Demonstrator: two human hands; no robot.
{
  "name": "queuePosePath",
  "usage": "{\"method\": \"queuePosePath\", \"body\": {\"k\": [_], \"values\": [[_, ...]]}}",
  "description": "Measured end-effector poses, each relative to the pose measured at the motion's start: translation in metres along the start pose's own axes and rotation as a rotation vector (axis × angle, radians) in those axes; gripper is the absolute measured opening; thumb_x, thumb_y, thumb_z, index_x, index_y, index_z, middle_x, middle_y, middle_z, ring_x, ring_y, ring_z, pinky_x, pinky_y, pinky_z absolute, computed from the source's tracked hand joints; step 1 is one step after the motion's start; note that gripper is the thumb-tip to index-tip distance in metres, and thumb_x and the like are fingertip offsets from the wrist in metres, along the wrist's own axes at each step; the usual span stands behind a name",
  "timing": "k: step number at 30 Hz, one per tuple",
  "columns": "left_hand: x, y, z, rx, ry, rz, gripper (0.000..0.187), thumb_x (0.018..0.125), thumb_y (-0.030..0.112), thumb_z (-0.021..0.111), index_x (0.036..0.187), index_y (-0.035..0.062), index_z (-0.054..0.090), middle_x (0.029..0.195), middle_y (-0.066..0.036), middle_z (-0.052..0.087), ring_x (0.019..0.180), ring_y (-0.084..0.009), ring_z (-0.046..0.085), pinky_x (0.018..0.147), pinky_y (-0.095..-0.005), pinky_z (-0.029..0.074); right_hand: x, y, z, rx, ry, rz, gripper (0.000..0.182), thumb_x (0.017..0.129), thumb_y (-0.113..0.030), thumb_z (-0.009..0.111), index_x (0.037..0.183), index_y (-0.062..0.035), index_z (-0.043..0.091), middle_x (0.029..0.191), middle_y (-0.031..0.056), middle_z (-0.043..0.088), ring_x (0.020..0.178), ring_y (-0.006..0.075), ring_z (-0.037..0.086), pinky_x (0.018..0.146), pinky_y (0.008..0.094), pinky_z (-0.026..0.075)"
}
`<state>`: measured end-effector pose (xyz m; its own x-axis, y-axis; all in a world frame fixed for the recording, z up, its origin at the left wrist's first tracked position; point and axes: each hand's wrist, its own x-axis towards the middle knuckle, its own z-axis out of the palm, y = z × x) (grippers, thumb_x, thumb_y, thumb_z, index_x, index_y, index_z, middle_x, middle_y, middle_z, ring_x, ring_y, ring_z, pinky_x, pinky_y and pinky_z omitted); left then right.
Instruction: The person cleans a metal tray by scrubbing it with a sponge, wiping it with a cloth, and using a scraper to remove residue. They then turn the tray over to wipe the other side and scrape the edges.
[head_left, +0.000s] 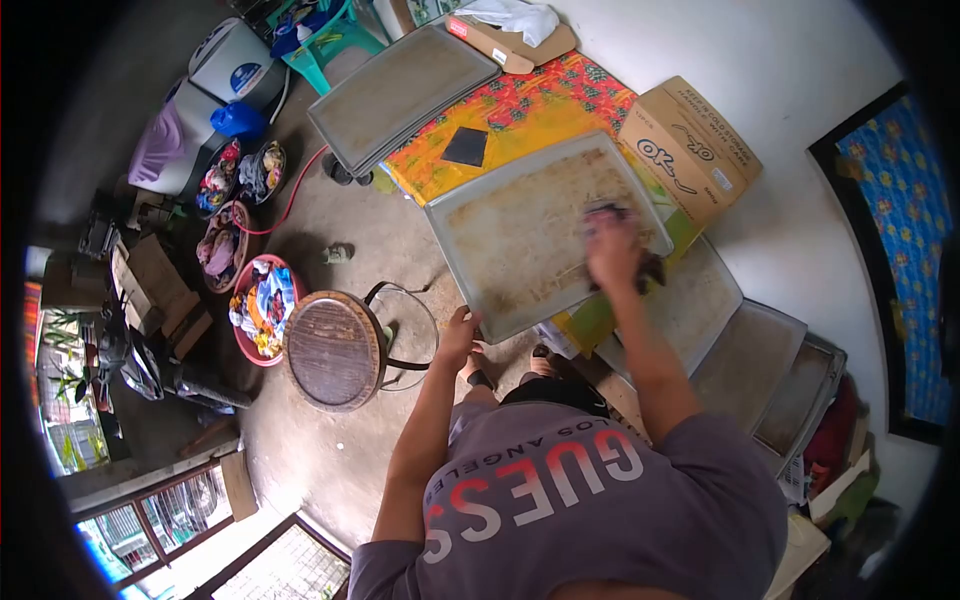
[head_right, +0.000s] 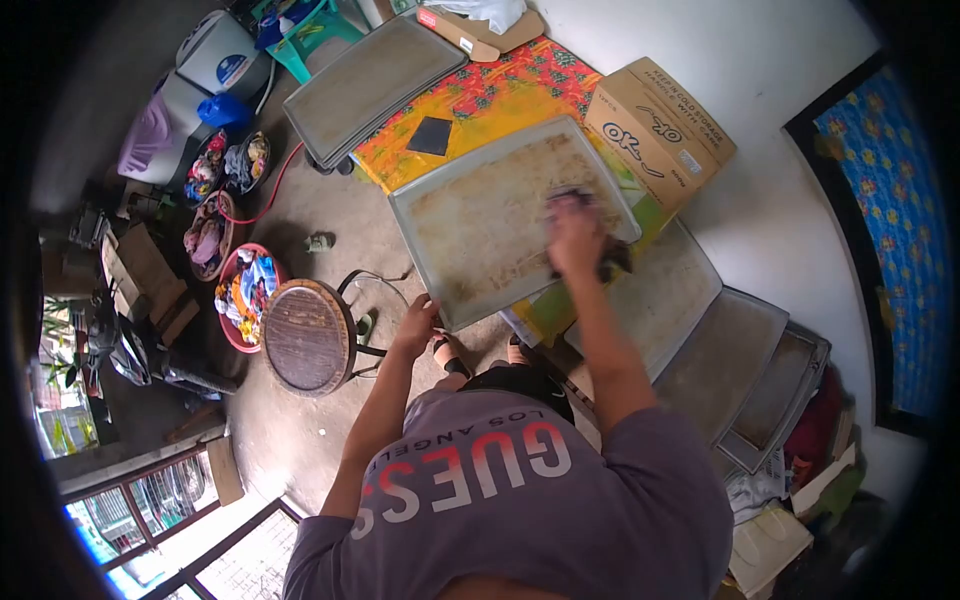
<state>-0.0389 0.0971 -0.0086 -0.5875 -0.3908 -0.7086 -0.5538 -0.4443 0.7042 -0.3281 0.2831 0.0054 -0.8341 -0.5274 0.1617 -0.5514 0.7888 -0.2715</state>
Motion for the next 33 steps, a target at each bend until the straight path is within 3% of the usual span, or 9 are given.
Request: {"method": "queuePosePath", "body": {"k": [2,5,8,11,13,18,22,24,33], "values": [[-0.006,0.007,-0.001,0.003,-0.002,0.041,0.051,0.094,0.024,0.055,0.139,0.0080,0.038,0.092,-0.011,0.065,0.066,-0.0176,0.061,0.047,-0.0275,0.048,0.015,0.055,0.011,-0.274,0.277,0.180,0.044,0.093,-0.030,0.051,0.134,-0.0149,0.050,0.131,0.0142,0.054,0.125,0.0406,0.046,0.103,0.0585,0.033],[0.006,0.005,-0.008,0.105,0.031,0.079,0.057,0.092,0.015,0.056,0.143,0.0098,0.032,0.087,-0.011,0.065,0.062,-0.0158,0.060,0.043,-0.0262,0.045,0.007,0.026,0.027,-0.102,0.012,0.089,0.041,0.092,-0.028,0.051,0.129,-0.0097,0.052,0.123,0.0166,0.056,0.116,0.0399,0.050,0.099,0.0537,0.038],[0.018,0.006,-0.022,0.252,0.027,0.056,0.056,0.095,0.015,0.052,0.144,0.0059,0.027,0.093,-0.018,0.065,0.074,-0.0226,0.063,0.055,-0.0320,0.052,-0.044,-0.098,0.039,0.191,0.024,-0.532,0.033,0.081,-0.025,0.061,0.111,-0.0118,0.065,0.111,0.0140,0.061,0.106,0.0350,0.055,0.091,0.0473,0.045],[0.067,-0.066,-0.049,0.424,0.380,0.512,0.042,0.094,0.022,0.049,0.131,0.0031,0.041,0.090,-0.027,0.062,0.084,-0.0400,0.064,0.068,-0.0456,0.053,-0.074,-0.198,0.055,0.404,0.036,-0.739,0.032,0.083,-0.031,0.062,0.112,-0.0203,0.067,0.114,0.0082,0.062,0.120,0.0304,0.050,0.101,0.0456,0.039],[0.038,-0.037,-0.060,0.523,0.426,0.190,0.056,0.098,0.035,0.043,0.131,-0.0097,0.041,0.115,-0.033,0.059,0.109,-0.0452,0.057,0.090,-0.0472,0.043,-0.046,-0.213,0.062,0.332,-0.009,-0.692,0.033,0.086,-0.032,0.059,0.117,-0.0218,0.066,0.119,0.0084,0.060,0.122,0.0305,0.048,0.101,0.0493,0.039],[0.010,-0.010,-0.053,0.636,0.533,0.188,0.043,0.096,0.043,0.041,0.112,0.0033,0.049,0.102,-0.033,0.062,0.100,-0.0548,0.055,0.088,-0.0581,0.040,0.062,-0.161,0.082,0.031,0.079,-0.336,0.038,0.091,-0.034,0.052,0.127,-0.0224,0.058,0.134,0.0087,0.053,0.131,0.0308,0.041,0.103,0.0600,0.032],[0.008,-0.006,-0.050,0.667,0.528,0.109,0.043,0.096,0.046,0.040,0.114,0.0071,0.047,0.103,-0.031,0.063,0.099,-0.0533,0.056,0.087,-0.0583,0.041,0.117,-0.064,0.071,-0.127,0.088,-0.056,0.044,0.096,-0.041,0.044,0.137,-0.0238,0.048,0.140,0.0099,0.048,0.133,0.0322,0.037,0.105,0.0535,0.031],[0.006,-0.002,-0.047,0.682,0.532,0.090,0.043,0.096,0.046,0.040,0.115,0.0078,0.045,0.103,-0.032,0.063,0.100,-0.0536,0.056,0.087,-0.0584,0.041,0.128,-0.029,0.047,-0.162,0.043,0.099,0.044,0.094,-0.040,0.048,0.134,-0.0224,0.052,0.125,0.0067,0.054,0.114,0.0311,0.048,0.094,0.0508,0.040],[0.010,-0.006,-0.042,0.700,0.579,0.043,0.040,0.098,0.044,0.037,0.117,0.0093,0.040,0.100,-0.036,0.061,0.099,-0.0545,0.056,0.086,-0.0590,0.041,-0.032,0.029,-0.013,-0.400,-0.025,0.008,0.038,0.082,-0.019,0.056,0.119,-0.0096,0.058,0.109,0.0101,0.053,0.093,0.0340,0.056,0.068,0.0462,0.051]]}}
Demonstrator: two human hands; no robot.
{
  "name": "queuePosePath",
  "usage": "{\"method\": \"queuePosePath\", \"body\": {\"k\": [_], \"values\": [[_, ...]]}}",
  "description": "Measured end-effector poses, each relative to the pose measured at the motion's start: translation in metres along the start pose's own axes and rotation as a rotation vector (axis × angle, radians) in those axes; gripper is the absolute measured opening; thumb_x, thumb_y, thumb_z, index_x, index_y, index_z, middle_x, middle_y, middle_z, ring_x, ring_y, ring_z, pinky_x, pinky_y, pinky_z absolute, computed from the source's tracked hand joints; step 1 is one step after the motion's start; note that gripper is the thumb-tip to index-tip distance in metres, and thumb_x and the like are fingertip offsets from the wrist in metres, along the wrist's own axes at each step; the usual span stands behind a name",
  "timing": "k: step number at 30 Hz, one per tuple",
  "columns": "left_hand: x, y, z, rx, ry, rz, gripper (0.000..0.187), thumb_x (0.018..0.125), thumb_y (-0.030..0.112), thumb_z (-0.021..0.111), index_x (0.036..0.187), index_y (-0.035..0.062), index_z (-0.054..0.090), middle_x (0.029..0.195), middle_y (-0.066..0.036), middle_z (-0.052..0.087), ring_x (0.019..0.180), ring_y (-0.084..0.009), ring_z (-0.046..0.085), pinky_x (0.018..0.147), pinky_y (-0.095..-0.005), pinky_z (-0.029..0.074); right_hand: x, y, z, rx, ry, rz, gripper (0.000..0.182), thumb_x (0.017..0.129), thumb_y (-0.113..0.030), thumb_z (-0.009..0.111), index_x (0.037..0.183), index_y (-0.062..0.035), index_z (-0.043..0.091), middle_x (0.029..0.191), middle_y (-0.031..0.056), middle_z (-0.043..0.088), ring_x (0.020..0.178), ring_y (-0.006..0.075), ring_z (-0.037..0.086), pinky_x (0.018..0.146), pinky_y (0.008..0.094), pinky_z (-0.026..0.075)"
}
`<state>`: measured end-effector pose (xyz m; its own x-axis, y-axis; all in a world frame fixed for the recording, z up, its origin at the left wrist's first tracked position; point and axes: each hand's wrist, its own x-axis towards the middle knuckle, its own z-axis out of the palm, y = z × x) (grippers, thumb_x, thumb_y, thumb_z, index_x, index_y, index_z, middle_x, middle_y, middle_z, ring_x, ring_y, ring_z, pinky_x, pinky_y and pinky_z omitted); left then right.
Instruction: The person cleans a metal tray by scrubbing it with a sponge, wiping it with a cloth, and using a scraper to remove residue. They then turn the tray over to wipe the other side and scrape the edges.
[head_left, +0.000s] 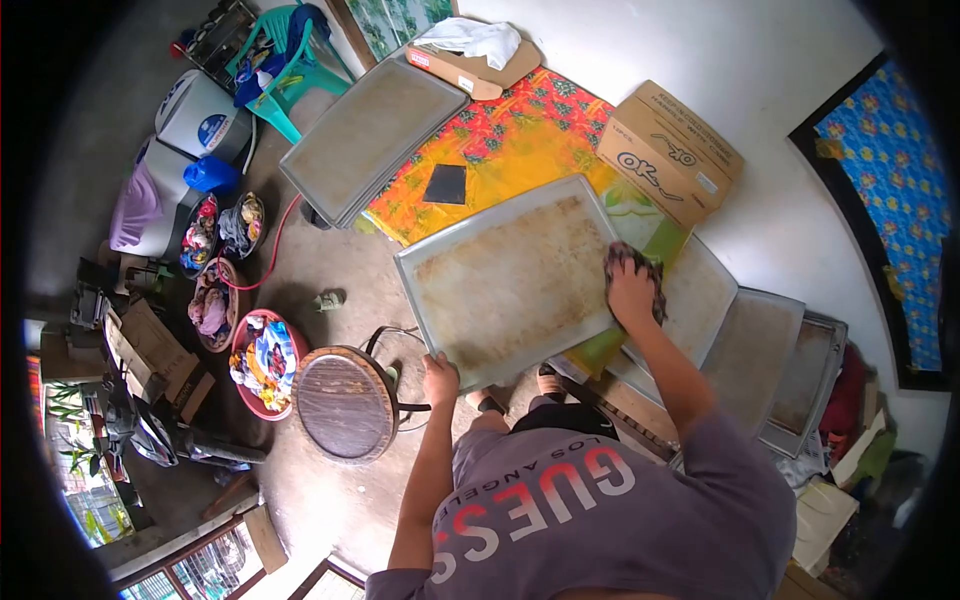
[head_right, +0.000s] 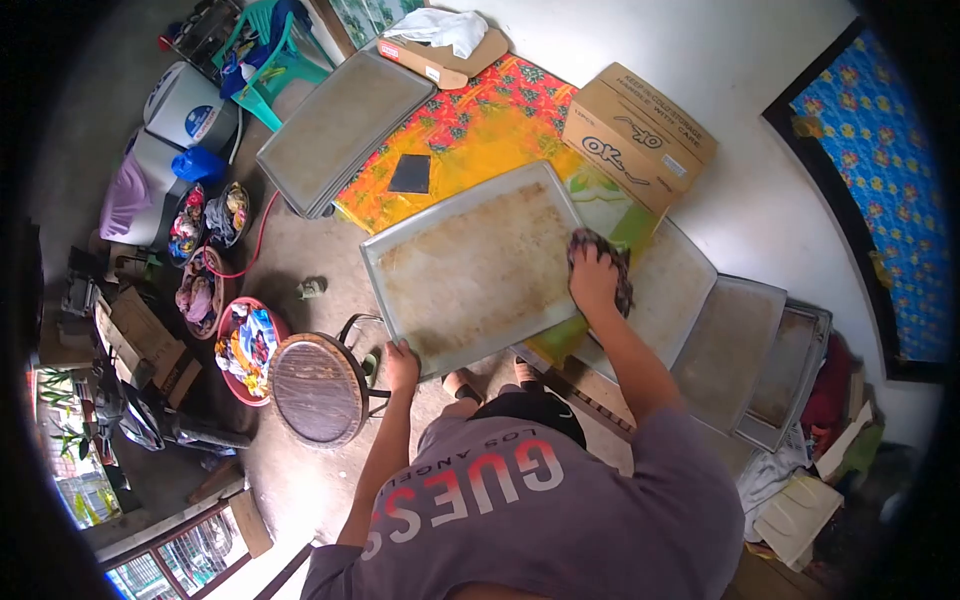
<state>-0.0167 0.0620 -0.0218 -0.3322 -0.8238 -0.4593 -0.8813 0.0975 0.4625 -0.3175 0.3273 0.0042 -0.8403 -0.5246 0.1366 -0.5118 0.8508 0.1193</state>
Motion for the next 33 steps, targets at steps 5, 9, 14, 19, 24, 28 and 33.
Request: {"method": "queuePosePath", "body": {"k": [5,9,14,19,24,28,33], "values": [[0.003,-0.001,0.000,-0.011,-0.009,0.047,0.045,0.097,0.046,0.036,0.118,0.0060,0.042,0.102,-0.036,0.061,0.100,-0.0548,0.055,0.087,-0.0595,0.040,-0.077,0.056,-0.043,0.013,-0.328,0.021,0.033,0.083,-0.019,0.056,0.114,-0.0079,0.061,0.108,0.0121,0.055,0.091,0.0345,0.059,0.069,0.0471,0.052],[0.025,-0.007,0.002,-0.156,-0.084,0.187,0.059,0.098,0.050,0.036,0.118,-0.0028,0.052,0.109,-0.035,0.059,0.107,-0.0510,0.055,0.092,-0.0525,0.042,-0.058,0.085,-0.084,0.139,-0.415,0.216,0.035,0.084,-0.024,0.059,0.117,-0.0108,0.061,0.113,0.0143,0.058,0.093,0.0385,0.062,0.076,0.0486,0.053],[0.016,0.008,-0.004,-0.484,-0.211,-0.013,0.071,0.098,0.056,0.034,0.133,-0.0042,0.048,0.130,-0.027,0.054,0.125,-0.0394,0.049,0.101,-0.0415,0.039,-0.032,0.061,-0.082,0.451,-0.091,0.237,0.049,0.084,-0.028,0.060,0.131,-0.0169,0.051,0.120,0.0170,0.054,0.094,0.0400,0.061,0.081,0.0498,0.052],[-0.030,0.022,-0.048,-0.723,-0.438,-0.322,0.085,0.093,0.068,0.034,0.154,0.0139,0.009,0.153,-0.021,0.027,0.125,-0.0458,0.046,0.099,-0.0587,0.039,-0.044,-0.007,-0.012,0.216,0.000,0.218,0.064,0.084,-0.027,0.061,0.141,-0.0109,0.037,0.121,0.0174,0.049,0.098,0.0380,0.057,0.078,0.0510,0.053],[-0.036,-0.001,-0.031,-1.140,-0.512,-0.302,0.079,0.095,0.058,0.043,0.153,0.0149,0.011,0.146,-0.022,0.037,0.119,-0.0420,0.051,0.096,-0.0558,0.042,-0.081,-0.110,-0.043,0.518,-0.199,-0.473,0.050,0.078,-0.022,0.064,0.126,-0.0125,0.055,0.111,0.0127,0.051,0.096,0.0367,0.057,0.070,0.0472,0.054],[-0.022,-0.013,-0.032,-0.832,-0.215,-0.118,0.059,0.095,0.043,0.055,0.141,0.0079,0.041,0.125,-0.017,0.057,0.112,-0.0285,0.056,0.094,-0.0478,0.042,-0.064,-0.136,-0.063,0.911,-0.130,-0.687,0.036,0.077,-0.019,0.065,0.113,-0.0189,0.065,0.112,0.0085,0.054,0.095,0.0358,0.058,0.073,0.0458,0.054],[-0.017,-0.006,-0.040,-0.627,0.080,-0.016,0.044,0.088,0.034,0.070,0.110,-0.0043,0.065,0.088,-0.007,0.067,0.081,-0.0154,0.060,0.079,-0.0286,0.046,-0.015,-0.123,-0.084,0.645,-0.202,-0.584,0.042,0.083,-0.045,0.066,0.122,-0.0303,0.063,0.119,0.0060,0.059,0.109,0.0341,0.056,0.091,0.0515,0.044]]}}
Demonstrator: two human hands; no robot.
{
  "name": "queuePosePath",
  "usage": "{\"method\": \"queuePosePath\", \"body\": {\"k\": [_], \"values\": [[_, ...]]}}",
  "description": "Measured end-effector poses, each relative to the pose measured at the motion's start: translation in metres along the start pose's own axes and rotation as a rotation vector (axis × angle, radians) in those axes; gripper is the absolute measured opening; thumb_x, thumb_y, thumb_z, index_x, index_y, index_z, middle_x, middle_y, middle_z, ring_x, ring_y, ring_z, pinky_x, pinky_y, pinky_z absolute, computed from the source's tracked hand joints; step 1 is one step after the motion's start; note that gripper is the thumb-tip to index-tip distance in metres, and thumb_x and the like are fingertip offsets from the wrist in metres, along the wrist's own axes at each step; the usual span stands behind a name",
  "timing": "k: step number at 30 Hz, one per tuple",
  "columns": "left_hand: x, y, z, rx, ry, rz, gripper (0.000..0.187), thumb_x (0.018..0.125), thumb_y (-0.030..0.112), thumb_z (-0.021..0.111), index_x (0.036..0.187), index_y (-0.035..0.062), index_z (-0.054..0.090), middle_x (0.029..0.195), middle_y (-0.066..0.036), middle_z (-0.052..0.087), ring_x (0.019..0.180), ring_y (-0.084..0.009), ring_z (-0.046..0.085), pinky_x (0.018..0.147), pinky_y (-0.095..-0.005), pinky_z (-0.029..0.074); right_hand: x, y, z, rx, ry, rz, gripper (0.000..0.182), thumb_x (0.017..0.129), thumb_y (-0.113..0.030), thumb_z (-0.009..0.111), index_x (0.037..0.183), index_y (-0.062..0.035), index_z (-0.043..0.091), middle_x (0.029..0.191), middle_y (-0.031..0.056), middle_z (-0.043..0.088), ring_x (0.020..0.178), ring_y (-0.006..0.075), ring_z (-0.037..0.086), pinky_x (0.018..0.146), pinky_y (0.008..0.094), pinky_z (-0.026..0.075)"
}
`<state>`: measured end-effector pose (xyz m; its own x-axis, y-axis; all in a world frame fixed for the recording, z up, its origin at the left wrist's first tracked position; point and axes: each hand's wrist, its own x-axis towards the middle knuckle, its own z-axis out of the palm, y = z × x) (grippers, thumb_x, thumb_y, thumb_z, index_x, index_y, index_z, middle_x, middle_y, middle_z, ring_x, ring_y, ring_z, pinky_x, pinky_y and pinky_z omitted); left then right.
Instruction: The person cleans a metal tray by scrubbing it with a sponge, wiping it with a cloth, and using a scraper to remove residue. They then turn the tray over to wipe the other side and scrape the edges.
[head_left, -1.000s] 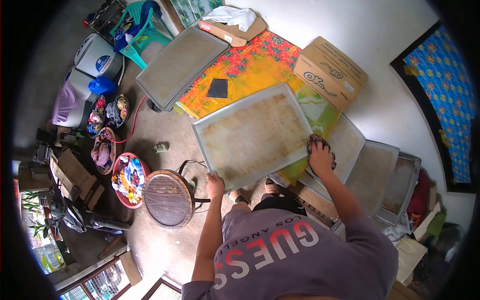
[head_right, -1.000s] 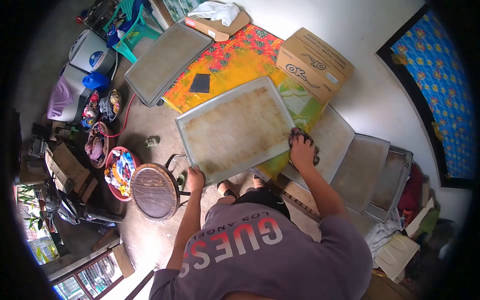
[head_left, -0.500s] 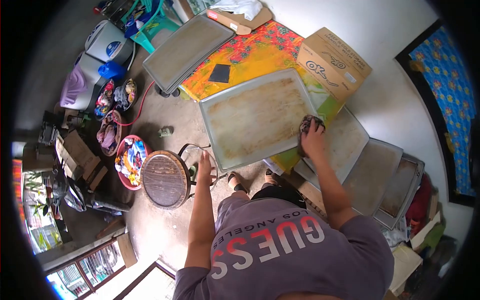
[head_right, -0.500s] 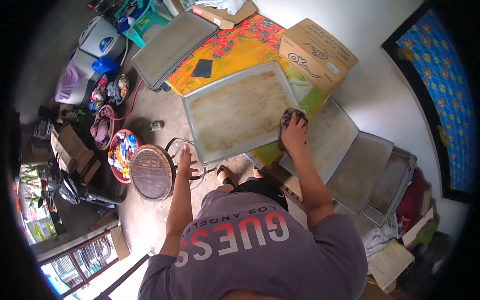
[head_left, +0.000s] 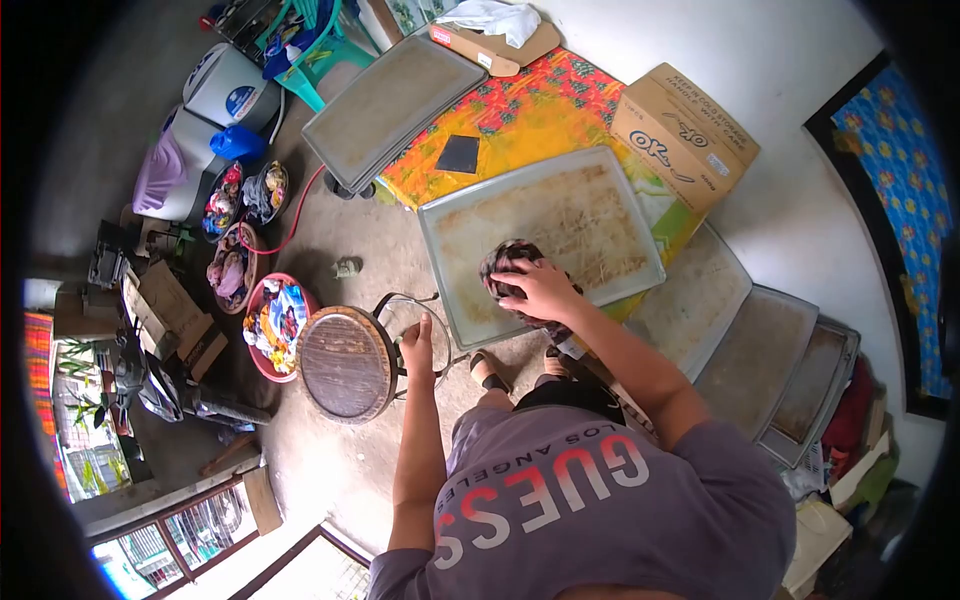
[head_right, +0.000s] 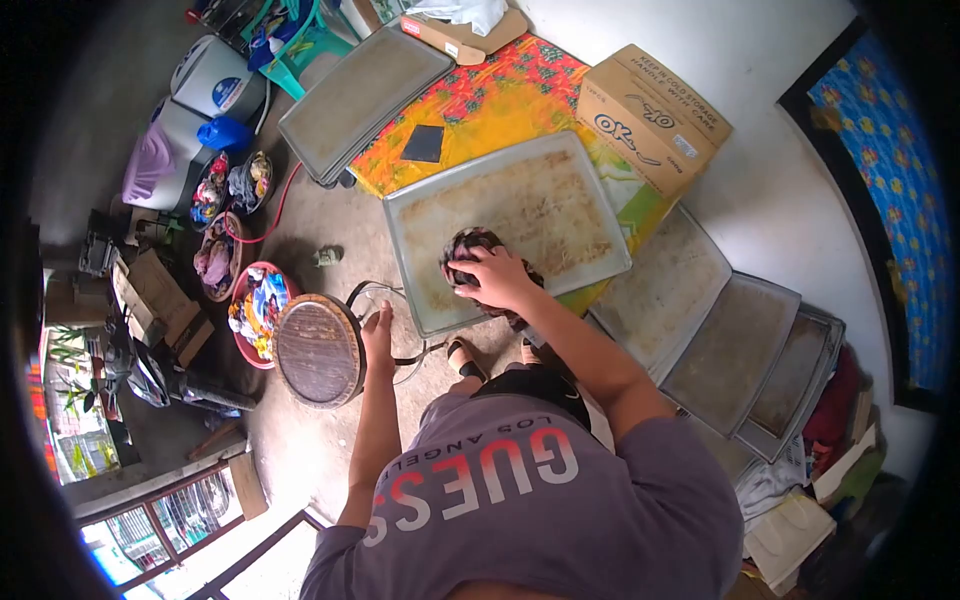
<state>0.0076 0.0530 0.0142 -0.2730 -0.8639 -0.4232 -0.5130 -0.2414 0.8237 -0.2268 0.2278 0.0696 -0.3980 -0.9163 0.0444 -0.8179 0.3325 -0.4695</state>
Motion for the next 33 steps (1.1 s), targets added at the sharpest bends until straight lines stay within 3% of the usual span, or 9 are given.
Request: {"method": "queuePosePath", "body": {"k": [1,4,5,7,9,12,21,30,33], "values": [[0.000,-0.006,0.010,-0.135,0.090,0.180,0.036,0.088,0.028,0.070,0.104,-0.0043,0.067,0.080,-0.006,0.066,0.077,-0.0125,0.058,0.073,-0.0275,0.045,0.007,0.007,0.001,0.082,0.039,0.046,0.041,0.084,-0.044,0.065,0.122,-0.0293,0.063,0.120,0.0065,0.059,0.109,0.0343,0.056,0.091,0.0514,0.044],[0.013,-0.023,0.003,-0.085,-0.071,0.198,0.025,0.088,0.020,0.068,0.098,-0.0030,0.068,0.075,-0.006,0.067,0.069,-0.0085,0.056,0.062,-0.0270,0.043,0.036,0.033,0.008,0.152,0.256,0.164,0.040,0.086,-0.041,0.063,0.123,-0.0242,0.062,0.123,0.0095,0.059,0.109,0.0349,0.056,0.090,0.0517,0.045],[0.020,-0.032,0.001,0.104,-0.032,0.174,0.032,0.088,0.029,0.069,0.097,-0.0016,0.068,0.072,-0.008,0.068,0.063,-0.0140,0.059,0.065,-0.0292,0.047,0.046,0.042,0.014,0.190,0.311,0.227,0.041,0.087,-0.038,0.063,0.123,-0.0203,0.061,0.123,0.0105,0.058,0.110,0.0346,0.056,0.090,0.0515,0.046],[0.020,-0.023,0.004,0.309,-0.008,0.243,0.039,0.087,0.041,0.069,0.095,0.0021,0.070,0.085,-0.013,0.070,0.079,-0.0240,0.064,0.081,-0.0359,0.047,0.062,0.061,0.019,0.253,0.317,0.297,0.042,0.086,-0.037,0.063,0.124,-0.0198,0.059,0.124,0.0090,0.058,0.112,0.0331,0.055,0.091,0.0512,0.046],[0.020,-0.006,0.008,0.451,0.005,0.424,0.045,0.085,0.046,0.068,0.113,0.0112,0.066,0.118,-0.014,0.061,0.118,-0.0359,0.049,0.103,-0.0477,0.034,0.070,0.078,0.023,-0.014,0.291,0.382,0.045,0.085,-0.035,0.064,0.126,-0.0173,0.057,0.125,0.0084,0.058,0.114,0.0318,0.054,0.091,0.0510,0.046],[0.047,0.029,0.021,0.526,0.018,0.669,0.047,0.086,0.036,0.067,0.124,0.0099,0.058,0.115,-0.014,0.063,0.112,-0.0344,0.053,0.099,-0.0466,0.038,0.062,0.098,0.010,-0.089,0.395,0.568,0.050,0.083,-0.035,0.066,0.127,-0.0147,0.055,0.127,0.0108,0.056,0.121,0.0304,0.049,0.093,0.0548,0.042],[0.205,0.165,0.130,0.861,-0.069,0.564,0.064,0.085,0.050,0.060,0.136,0.0143,0.045,0.135,-0.015,0.051,0.128,-0.0371,0.043,0.102,-0.0546,0.037,-0.032,0.136,0.008,-0.267,0.431,0.883,0.073,0.088,-0.049,0.058,0.147,-0.0147,0.034,0.148,0.0147,0.036,0.139,0.0324,0.030,0.108,0.0599,0.024],[0.258,0.226,0.201,1.137,-0.129,0.254,0.107,0.065,0.060,0.080,0.143,0.0038,0.033,0.143,-0.015,0.046,0.137,-0.0351,0.035,0.105,-0.0551,0.035,-0.043,0.140,0.022,-0.340,0.364,0.907,0.068,0.094,-0.052,0.047,0.148,-0.0145,0.033,0.153,0.0110,0.031,0.142,0.0311,0.026,0.113,0.0571,0.018],[0.263,0.232,0.206,1.160,-0.153,0.173,0.104,0.063,0.057,0.083,0.140,0.0029,0.039,0.144,-0.015,0.045,0.140,-0.0334,0.031,0.108,-0.0542,0.031,-0.045,0.138,0.020,-0.335,0.371,0.892,0.067,0.095,-0.052,0.045,0.148,-0.0130,0.032,0.152,0.0122,0.031,0.142,0.0314,0.026,0.113,0.0572,0.018]]}}
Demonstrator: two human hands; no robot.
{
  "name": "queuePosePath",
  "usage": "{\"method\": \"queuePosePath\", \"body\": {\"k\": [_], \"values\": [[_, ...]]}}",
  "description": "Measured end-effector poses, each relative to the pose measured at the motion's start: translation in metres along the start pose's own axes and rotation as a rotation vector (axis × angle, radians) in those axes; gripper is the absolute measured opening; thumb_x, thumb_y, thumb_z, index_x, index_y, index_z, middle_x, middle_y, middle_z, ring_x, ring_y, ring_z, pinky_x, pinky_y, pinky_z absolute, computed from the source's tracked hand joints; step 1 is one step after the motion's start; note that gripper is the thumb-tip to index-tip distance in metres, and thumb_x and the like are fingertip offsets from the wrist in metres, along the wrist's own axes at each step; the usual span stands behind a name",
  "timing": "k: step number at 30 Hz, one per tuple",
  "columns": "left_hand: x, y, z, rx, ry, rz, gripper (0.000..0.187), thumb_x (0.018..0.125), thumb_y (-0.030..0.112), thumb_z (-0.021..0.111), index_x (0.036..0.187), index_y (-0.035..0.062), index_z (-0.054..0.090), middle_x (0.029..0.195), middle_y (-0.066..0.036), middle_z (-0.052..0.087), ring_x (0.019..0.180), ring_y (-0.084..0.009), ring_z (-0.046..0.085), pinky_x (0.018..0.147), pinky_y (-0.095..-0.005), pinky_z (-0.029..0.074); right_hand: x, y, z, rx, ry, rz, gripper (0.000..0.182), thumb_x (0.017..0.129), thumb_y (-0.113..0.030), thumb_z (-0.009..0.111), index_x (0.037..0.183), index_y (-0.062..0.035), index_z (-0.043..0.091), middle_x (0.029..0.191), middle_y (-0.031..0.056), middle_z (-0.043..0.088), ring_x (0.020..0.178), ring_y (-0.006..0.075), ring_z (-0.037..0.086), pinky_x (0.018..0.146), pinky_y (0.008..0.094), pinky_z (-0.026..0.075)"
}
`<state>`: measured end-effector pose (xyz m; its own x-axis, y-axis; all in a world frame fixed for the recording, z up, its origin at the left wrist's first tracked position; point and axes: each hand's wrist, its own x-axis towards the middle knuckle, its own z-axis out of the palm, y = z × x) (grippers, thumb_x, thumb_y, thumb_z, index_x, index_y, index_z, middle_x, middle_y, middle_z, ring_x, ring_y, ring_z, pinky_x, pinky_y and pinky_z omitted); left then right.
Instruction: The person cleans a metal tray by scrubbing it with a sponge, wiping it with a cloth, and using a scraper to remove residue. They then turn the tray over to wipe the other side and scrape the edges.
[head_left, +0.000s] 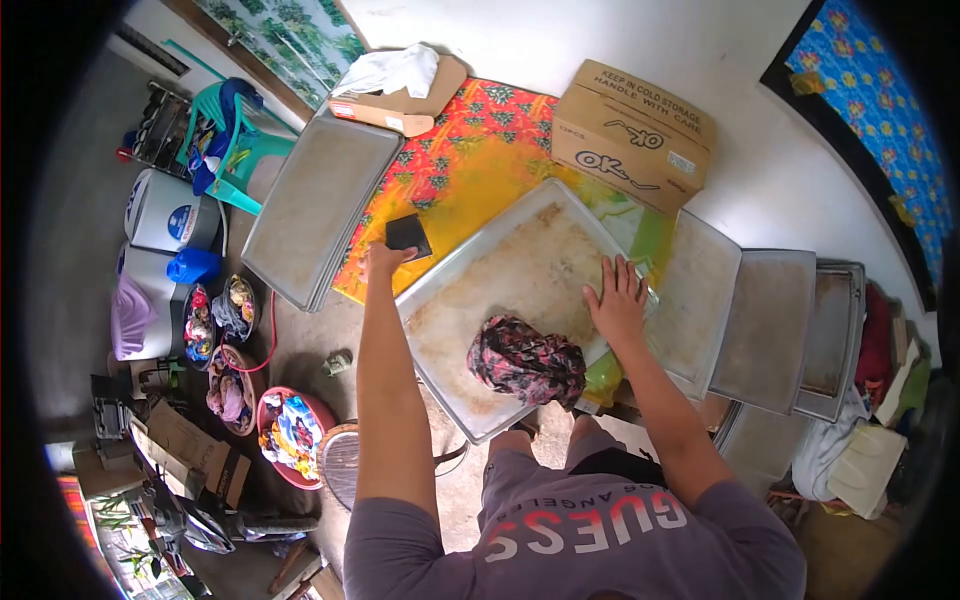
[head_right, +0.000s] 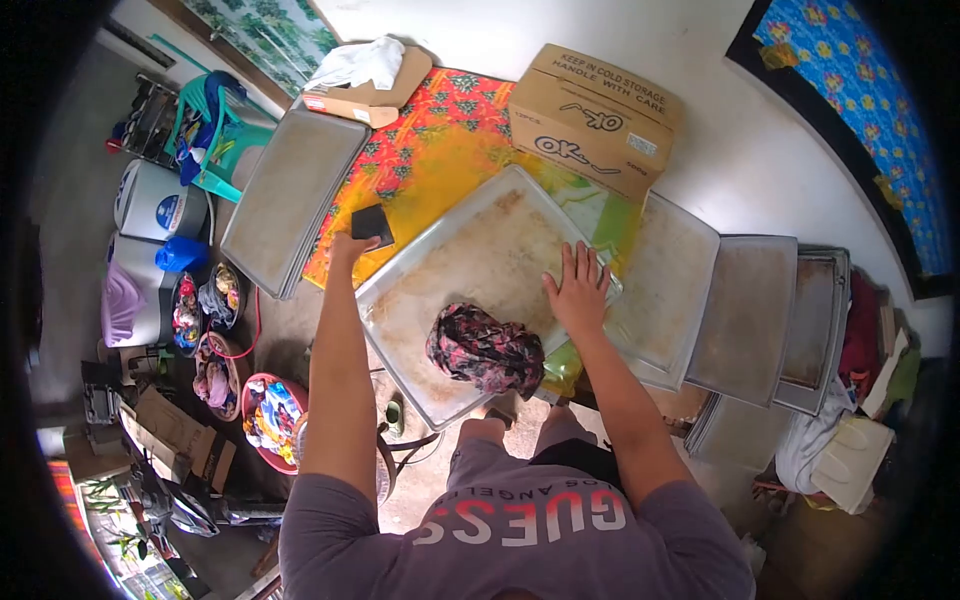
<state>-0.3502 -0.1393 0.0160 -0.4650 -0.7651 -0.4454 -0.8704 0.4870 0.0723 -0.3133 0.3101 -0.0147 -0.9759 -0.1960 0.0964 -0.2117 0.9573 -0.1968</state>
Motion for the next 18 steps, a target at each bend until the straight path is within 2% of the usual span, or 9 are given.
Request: {"method": "queuePosePath", "body": {"k": [1,4,5,8,11,13,14,16,18], "values": [[0.007,-0.002,0.007,0.038,0.080,0.039,0.088,0.068,0.045,0.084,0.133,0.0005,0.045,0.134,-0.017,0.054,0.127,-0.0309,0.050,0.093,-0.0501,0.047,0.000,0.000,0.000,0.004,0.005,-0.007,0.067,0.095,-0.051,0.045,0.148,-0.0124,0.032,0.152,0.0126,0.031,0.142,0.0315,0.026,0.113,0.0574,0.018],[0.020,-0.011,-0.011,-0.649,-0.334,0.133,0.071,0.075,0.028,0.081,0.130,-0.0017,0.046,0.113,-0.018,0.063,0.094,-0.0267,0.067,0.064,-0.0402,0.057,0.001,0.001,0.001,-0.014,0.008,-0.022,0.067,0.096,-0.050,0.044,0.148,-0.0105,0.032,0.152,0.0138,0.032,0.142,0.0323,0.026,0.112,0.0577,0.017],[0.011,-0.009,-0.001,-1.064,-0.285,0.197,0.056,0.079,0.014,0.075,0.126,-0.0035,0.048,0.089,-0.014,0.066,0.061,-0.0201,0.065,0.040,-0.0304,0.046,0.001,0.001,0.001,-0.012,0.006,-0.019,0.067,0.096,-0.050,0.043,0.148,-0.0103,0.032,0.152,0.0139,0.032,0.142,0.0325,0.026,0.112,0.0578,0.017],[-0.065,0.024,-0.013,-1.084,-0.127,0.481,0.046,0.080,0.013,0.074,0.117,-0.0041,0.054,0.084,-0.010,0.065,0.053,-0.0160,0.058,0.042,-0.0276,0.047,0.002,0.001,-0.001,-0.011,-0.003,-0.022,0.066,0.096,-0.051,0.042,0.148,-0.0099,0.032,0.152,0.0142,0.032,0.141,0.0331,0.026,0.112,0.0584,0.017],[-0.090,0.052,0.008,-0.733,-0.164,0.664,0.048,0.077,0.015,0.077,0.119,0.0025,0.058,0.077,-0.008,0.065,0.054,-0.0127,0.056,0.042,-0.0269,0.043,0.002,0.002,0.000,-0.016,-0.020,-0.026,0.066,0.097,-0.051,0.041,0.148,-0.0097,0.032,0.152,0.0144,0.031,0.142,0.0335,0.026,0.112,0.0594,0.016],[-0.108,0.076,0.029,-0.584,-0.008,0.806,0.036,0.076,0.014,0.077,0.108,0.0033,0.065,0.074,-0.007,0.066,0.055,-0.0116,0.055,0.047,-0.0276,0.045,0.003,0.002,-0.001,-0.013,-0.030,-0.027,0.067,0.097,-0.051,0.040,0.148,-0.0096,0.032,0.153,0.0145,0.030,0.142,0.0335,0.025,0.112,0.0600,0.015],[-0.111,0.086,0.039,-0.542,0.035,0.835,0.036,0.076,0.016,0.076,0.108,0.0045,0.066,0.078,-0.011,0.069,0.060,-0.0169,0.061,0.055,-0.0318,0.050,0.004,0.002,-0.001,-0.011,-0.032,-0.030,0.067,0.097,-0.052,0.040,0.148,-0.0096,0.031,0.153,0.0144,0.029,0.142,0.0337,0.025,0.112,0.0602,0.015],[-0.142,0.105,0.036,-0.454,0.115,0.812,0.034,0.076,0.019,0.076,0.107,0.0066,0.068,0.095,-0.023,0.069,0.090,-0.0350,0.068,0.080,-0.0391,0.053,0.003,0.004,0.001,-0.010,-0.038,-0.034,0.068,0.096,-0.052,0.040,0.149,-0.0095,0.030,0.154,0.0143,0.028,0.142,0.0340,0.024,0.112,0.0605,0.015],[-0.152,0.113,0.046,-0.358,0.179,0.821,0.039,0.076,0.020,0.075,0.112,0.0089,0.064,0.093,-0.023,0.069,0.090,-0.0362,0.067,0.080,-0.0419,0.053,0.004,0.004,0.002,-0.012,-0.058,-0.029,0.069,0.096,-0.053,0.039,0.149,-0.0095,0.029,0.155,0.0141,0.027,0.143,0.0340,0.023,0.112,0.0607,0.014]]}}
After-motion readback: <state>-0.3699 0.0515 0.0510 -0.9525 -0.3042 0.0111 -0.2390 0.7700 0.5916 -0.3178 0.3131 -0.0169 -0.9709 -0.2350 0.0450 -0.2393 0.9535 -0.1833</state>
